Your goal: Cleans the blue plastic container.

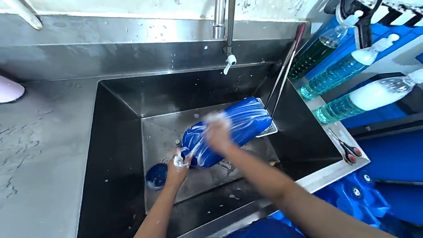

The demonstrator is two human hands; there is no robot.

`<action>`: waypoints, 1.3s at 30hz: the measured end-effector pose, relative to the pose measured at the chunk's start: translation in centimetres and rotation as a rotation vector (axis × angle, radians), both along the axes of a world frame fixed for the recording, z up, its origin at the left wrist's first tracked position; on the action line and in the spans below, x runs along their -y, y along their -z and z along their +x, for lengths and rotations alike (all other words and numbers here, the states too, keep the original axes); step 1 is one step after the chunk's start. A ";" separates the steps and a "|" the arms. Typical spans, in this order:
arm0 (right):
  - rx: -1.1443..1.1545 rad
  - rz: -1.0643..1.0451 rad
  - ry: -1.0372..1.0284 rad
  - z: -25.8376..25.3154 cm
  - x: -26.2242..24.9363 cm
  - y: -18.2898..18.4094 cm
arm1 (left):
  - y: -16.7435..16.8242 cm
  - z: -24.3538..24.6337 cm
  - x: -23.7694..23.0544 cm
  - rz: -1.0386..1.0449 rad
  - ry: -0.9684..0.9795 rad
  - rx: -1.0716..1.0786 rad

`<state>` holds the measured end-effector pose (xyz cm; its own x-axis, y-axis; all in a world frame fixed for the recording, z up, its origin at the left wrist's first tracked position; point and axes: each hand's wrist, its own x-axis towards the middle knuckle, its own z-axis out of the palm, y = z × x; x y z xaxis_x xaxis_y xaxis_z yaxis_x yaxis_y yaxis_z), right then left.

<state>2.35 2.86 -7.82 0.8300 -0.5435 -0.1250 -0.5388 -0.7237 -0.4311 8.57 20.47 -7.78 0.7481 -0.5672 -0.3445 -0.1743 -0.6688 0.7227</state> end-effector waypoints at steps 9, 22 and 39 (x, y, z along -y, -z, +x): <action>-0.100 0.136 0.473 -3.4 22.8 0.4 | 5.7 1.1 -0.2 -0.362 -0.135 -0.036; -0.031 0.373 0.172 -0.3 19.2 14.0 | 4.8 1.6 1.6 0.053 -0.627 -0.363; -0.066 0.551 0.374 -1.7 18.0 14.3 | 0.3 -4.8 2.8 -0.203 -0.498 -0.396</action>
